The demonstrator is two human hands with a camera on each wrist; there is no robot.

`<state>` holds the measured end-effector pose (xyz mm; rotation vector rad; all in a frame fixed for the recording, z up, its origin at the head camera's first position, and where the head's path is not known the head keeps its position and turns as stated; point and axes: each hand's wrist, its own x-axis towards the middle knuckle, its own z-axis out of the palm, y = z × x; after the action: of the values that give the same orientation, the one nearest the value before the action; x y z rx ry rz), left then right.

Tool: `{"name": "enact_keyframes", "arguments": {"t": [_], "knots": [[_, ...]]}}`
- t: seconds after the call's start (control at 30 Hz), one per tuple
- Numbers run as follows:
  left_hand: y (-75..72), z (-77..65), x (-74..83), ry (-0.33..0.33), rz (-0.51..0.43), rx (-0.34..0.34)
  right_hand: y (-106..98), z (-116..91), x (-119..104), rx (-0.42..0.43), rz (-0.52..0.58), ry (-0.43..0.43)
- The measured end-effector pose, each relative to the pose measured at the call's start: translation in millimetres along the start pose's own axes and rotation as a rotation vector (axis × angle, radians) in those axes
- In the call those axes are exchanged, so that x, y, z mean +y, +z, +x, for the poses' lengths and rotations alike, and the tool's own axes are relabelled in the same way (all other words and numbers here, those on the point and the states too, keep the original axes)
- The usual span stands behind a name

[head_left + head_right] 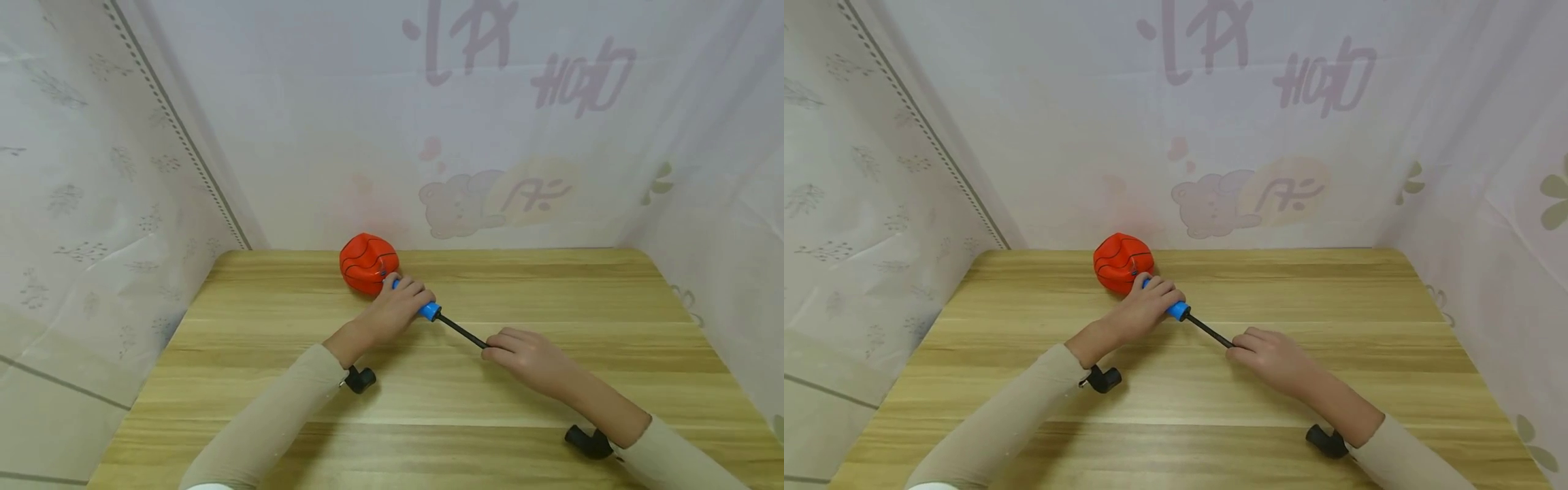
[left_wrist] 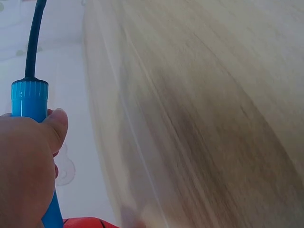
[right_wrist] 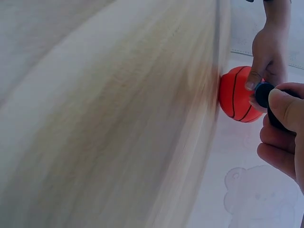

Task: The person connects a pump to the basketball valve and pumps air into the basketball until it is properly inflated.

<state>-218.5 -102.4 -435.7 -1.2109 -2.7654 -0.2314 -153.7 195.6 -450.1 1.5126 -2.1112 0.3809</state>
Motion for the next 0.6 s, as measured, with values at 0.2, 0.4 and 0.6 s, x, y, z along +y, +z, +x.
{"name": "enact_keyframes", "arguments": {"t": [0.2,0.4,0.6], "knots": [[-1.0,-1.3,-2.6,-0.012,0.026,-0.005,-3,-3,-2,-0.031,0.020,0.008],[1.5,2.0,0.7,-0.025,0.031,-0.028,5,9,4,-0.028,-0.013,0.008],[3.2,3.4,4.1,-0.029,0.018,-0.023,12,24,10,-0.065,0.011,0.030]]}}
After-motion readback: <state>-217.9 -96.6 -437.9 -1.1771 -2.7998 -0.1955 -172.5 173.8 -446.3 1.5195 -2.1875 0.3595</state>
